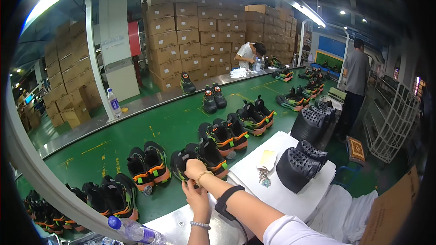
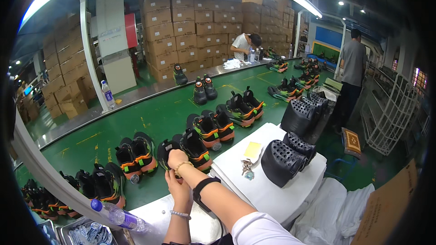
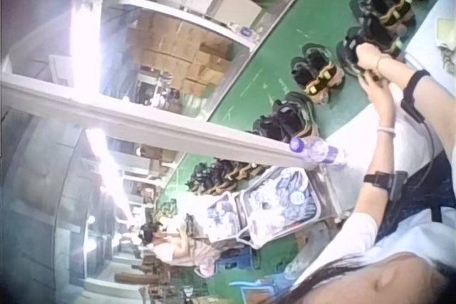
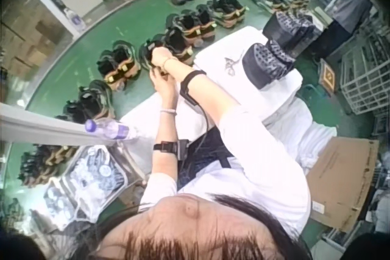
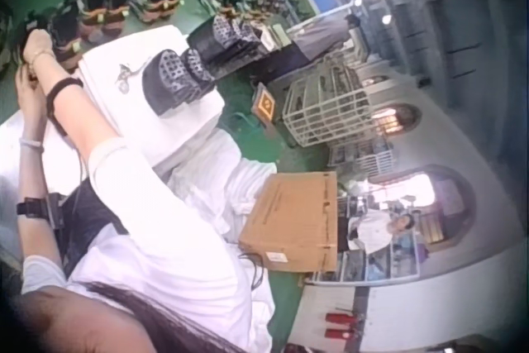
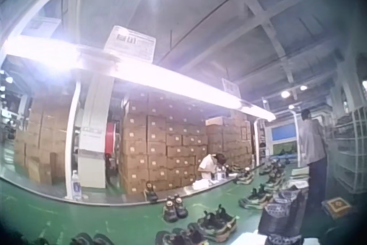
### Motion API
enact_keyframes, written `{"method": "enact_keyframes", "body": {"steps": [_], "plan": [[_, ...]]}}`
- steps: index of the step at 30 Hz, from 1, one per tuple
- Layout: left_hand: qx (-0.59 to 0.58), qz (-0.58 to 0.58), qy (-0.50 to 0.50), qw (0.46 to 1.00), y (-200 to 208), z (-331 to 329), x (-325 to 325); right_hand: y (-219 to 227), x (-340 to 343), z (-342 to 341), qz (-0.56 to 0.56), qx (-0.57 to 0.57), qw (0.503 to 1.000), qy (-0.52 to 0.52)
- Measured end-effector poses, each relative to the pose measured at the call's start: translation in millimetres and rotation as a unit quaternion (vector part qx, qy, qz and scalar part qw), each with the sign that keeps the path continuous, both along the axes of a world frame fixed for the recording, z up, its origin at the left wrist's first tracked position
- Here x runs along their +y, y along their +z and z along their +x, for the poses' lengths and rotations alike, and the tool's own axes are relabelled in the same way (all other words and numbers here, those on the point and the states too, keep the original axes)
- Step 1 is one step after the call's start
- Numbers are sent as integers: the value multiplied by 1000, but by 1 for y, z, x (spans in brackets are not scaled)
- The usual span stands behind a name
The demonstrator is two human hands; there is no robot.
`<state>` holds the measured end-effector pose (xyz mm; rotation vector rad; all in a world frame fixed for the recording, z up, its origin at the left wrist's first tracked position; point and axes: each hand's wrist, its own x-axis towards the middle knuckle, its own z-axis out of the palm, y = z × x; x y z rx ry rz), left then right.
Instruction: Inspecting and sorting shoe components at a manufacturing workstation.
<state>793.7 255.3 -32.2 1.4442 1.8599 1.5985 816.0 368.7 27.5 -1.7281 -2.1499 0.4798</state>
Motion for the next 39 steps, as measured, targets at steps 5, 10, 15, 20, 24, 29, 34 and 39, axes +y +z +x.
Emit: {"method": "enact_keyframes", "body": {"steps": [5, 10, 15, 20, 24, 29, 34, 39], "plan": [[-81, 5, -15, 997, -16, -7, 14, 4, 20, -16, -9, -120, 991, 56], [-19, 80, 30, 996, -10, 7, 14, -9, 15, -3, 51, -42, 996, 65], [-46, 74, 4, 996, -13, -21, 15, 22, -47, 26, 74, 69, 978, 185], [-134, 73, 13, 988, 21, -9, 6, 123, -162, 145, 300, 8, 937, 181], [142, 137, 61, 979, 37, 1, -4, 148, -184, 263, 345, 12, 935, -81], [155, 207, -18, 966, 42, 15, 2, 113, -183, 393, 340, 64, 898, -270], [109, 98, -105, 984, 60, 25, 64, 45, -181, 458, 234, 156, 938, -204], [395, -302, -192, 846, 80, 18, 135, 43, -188, 452, 166, 173, 949, -206]]}}
